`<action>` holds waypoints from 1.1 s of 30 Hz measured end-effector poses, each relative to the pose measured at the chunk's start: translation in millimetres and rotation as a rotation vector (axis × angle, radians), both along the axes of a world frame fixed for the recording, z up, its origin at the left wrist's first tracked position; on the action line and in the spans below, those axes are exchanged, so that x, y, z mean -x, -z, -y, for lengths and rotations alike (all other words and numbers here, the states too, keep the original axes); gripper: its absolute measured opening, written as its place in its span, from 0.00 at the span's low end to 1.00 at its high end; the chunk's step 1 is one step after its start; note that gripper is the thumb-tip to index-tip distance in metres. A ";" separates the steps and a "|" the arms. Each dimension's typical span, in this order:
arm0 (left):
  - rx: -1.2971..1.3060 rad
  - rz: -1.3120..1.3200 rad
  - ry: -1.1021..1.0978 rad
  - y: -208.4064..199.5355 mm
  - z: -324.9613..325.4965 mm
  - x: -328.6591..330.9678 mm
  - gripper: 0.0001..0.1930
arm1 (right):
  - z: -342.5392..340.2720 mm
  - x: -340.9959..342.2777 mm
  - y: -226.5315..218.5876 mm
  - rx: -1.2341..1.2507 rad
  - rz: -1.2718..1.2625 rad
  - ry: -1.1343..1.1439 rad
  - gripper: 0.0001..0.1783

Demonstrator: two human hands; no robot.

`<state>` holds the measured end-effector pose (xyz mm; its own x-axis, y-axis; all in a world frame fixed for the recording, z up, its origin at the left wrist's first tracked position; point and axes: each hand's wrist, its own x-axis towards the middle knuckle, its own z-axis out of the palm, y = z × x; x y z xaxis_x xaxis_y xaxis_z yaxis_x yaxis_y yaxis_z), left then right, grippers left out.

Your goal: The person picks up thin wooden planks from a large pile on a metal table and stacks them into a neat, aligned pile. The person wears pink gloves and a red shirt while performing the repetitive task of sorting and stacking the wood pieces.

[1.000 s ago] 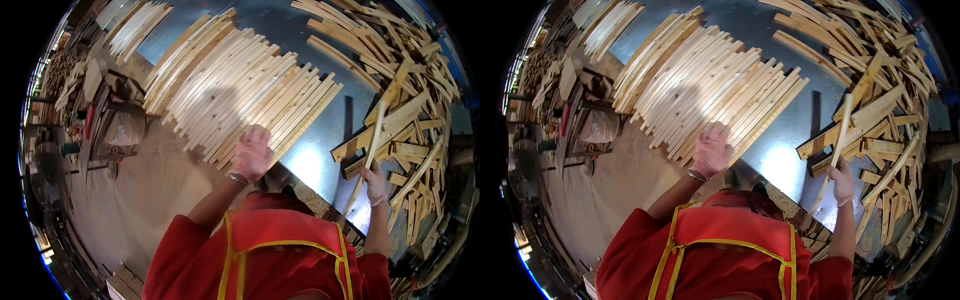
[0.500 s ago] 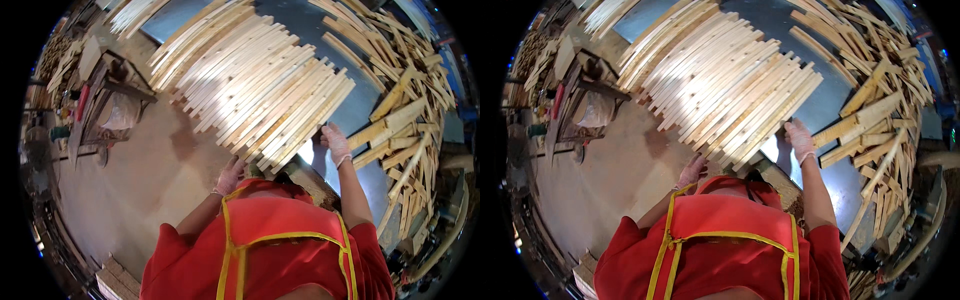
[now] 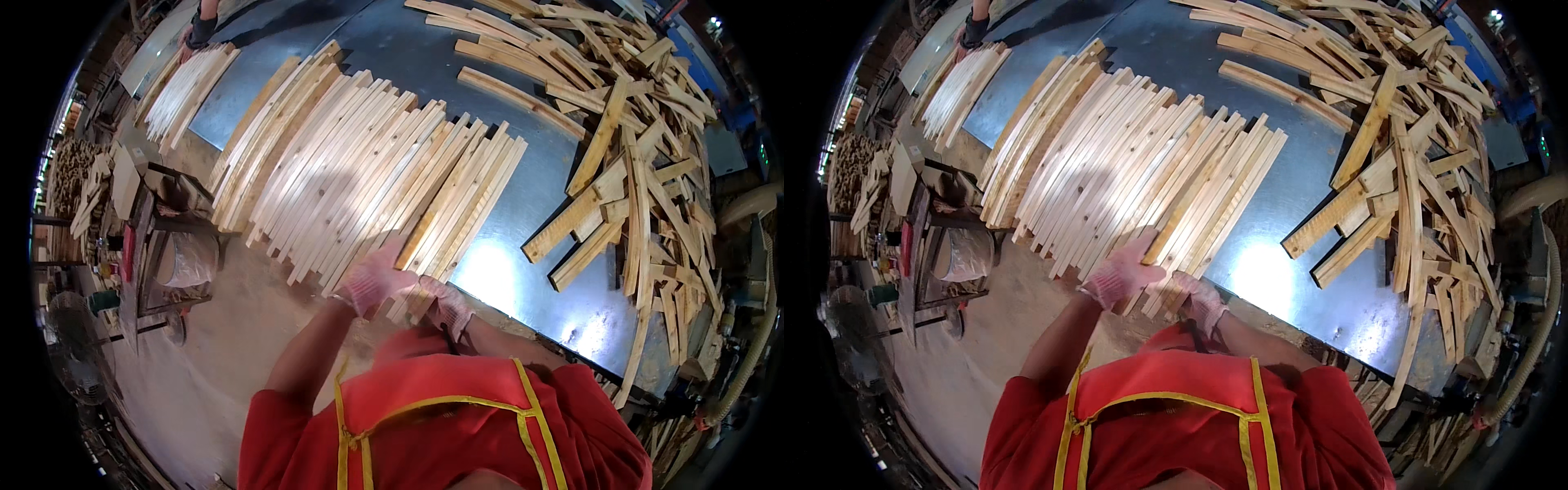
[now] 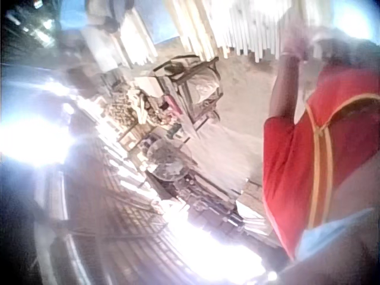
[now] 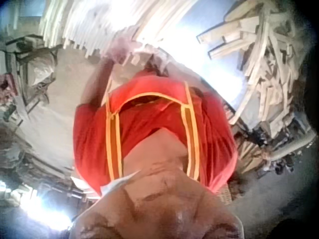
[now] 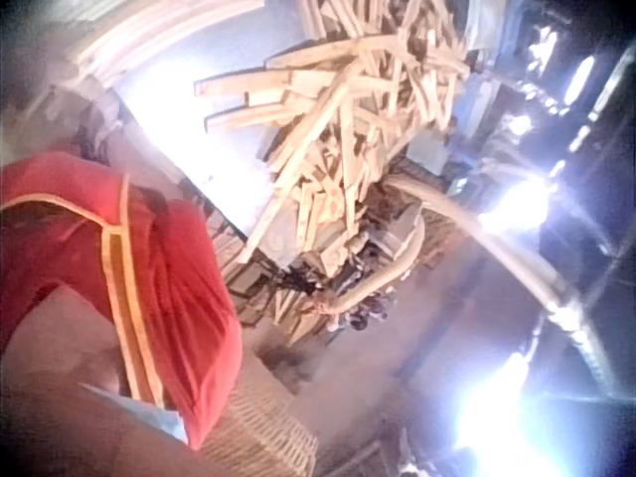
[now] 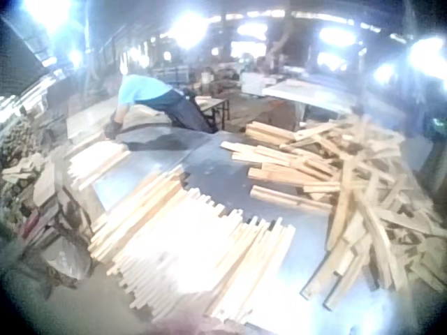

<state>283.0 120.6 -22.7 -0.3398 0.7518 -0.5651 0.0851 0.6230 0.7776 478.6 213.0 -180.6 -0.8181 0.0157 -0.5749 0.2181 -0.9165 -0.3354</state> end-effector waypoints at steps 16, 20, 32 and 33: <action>-0.019 0.427 -0.036 50.1 -83.0 -82.7 0.63 | -49.5 -81.8 -87.4 -0.478 0.292 -0.174 0.40; -0.225 0.556 -0.112 79.1 -71.4 -77.8 0.55 | -35.1 -79.7 -81.2 -0.573 0.182 0.035 0.38; -0.350 0.118 -0.189 18.4 68.9 74.9 0.52 | -9.4 26.5 -75.0 -1.412 0.383 -1.033 0.45; -0.328 0.100 -0.195 20.0 73.2 89.6 0.51 | -23.1 30.3 -70.4 -1.359 0.289 -0.997 0.44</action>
